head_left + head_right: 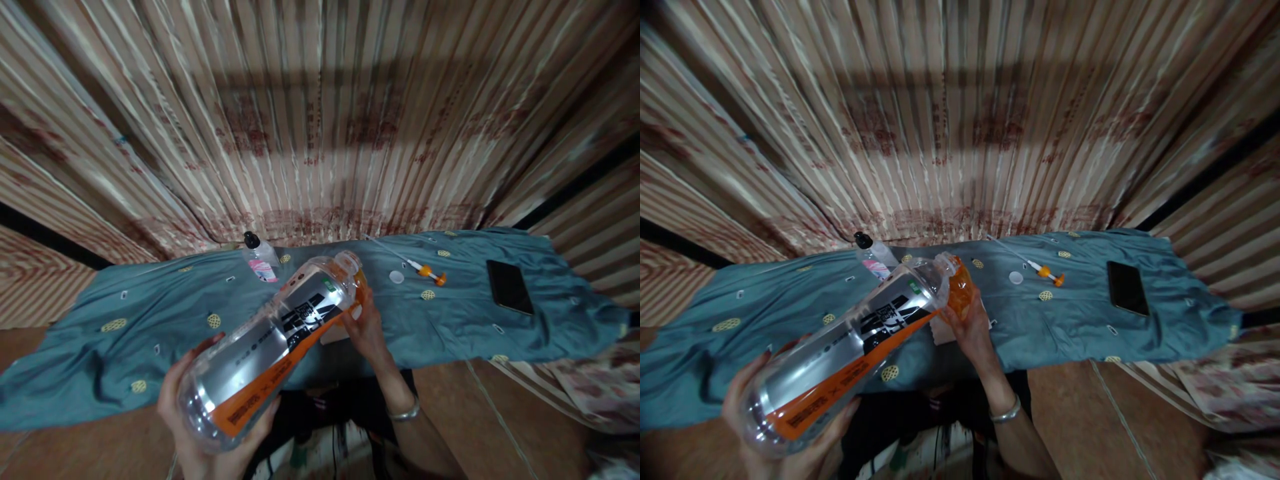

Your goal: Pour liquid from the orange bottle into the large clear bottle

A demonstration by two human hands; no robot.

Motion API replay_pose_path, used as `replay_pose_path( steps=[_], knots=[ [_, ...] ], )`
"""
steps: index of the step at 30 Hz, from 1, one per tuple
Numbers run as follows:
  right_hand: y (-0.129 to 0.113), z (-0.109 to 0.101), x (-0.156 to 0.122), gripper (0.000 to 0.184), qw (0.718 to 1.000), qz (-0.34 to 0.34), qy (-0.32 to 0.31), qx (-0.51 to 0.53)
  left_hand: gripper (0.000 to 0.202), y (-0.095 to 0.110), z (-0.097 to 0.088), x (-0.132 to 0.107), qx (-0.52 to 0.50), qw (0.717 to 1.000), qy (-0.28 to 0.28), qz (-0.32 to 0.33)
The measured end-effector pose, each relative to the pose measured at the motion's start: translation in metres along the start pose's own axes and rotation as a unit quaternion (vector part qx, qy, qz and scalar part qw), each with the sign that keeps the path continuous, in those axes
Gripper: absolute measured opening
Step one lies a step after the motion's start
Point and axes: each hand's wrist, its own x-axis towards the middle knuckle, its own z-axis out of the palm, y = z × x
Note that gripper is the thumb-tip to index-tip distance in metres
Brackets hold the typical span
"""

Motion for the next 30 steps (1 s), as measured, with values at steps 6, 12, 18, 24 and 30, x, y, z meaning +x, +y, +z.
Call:
replay_pose_path(
  steps=[6,12,18,24,30],
  knots=[
    [0.003,0.001,0.001,0.075,1.0,-0.006,0.001,-0.002,0.112,-0.002,0.003,0.003,-0.013,1.0,0.019,-0.005],
    [0.0,0.0,0.002,0.075,1.0,0.005,-0.005,0.006,0.109,-0.005,0.002,0.005,-0.006,1.0,0.005,0.005],
    [-0.001,0.0,0.002,0.072,1.0,0.009,-0.005,0.007,0.103,-0.006,-0.003,0.014,0.008,0.998,-0.042,0.042],
    [0.003,0.0,0.001,0.071,1.0,-0.006,-0.002,-0.004,0.124,-0.009,0.009,0.013,0.0,0.998,0.002,0.063],
    [0.004,-0.002,0.0,0.066,1.0,-0.004,-0.007,-0.009,0.127,-0.006,0.011,0.015,0.003,0.998,0.006,0.069]
  ],
)
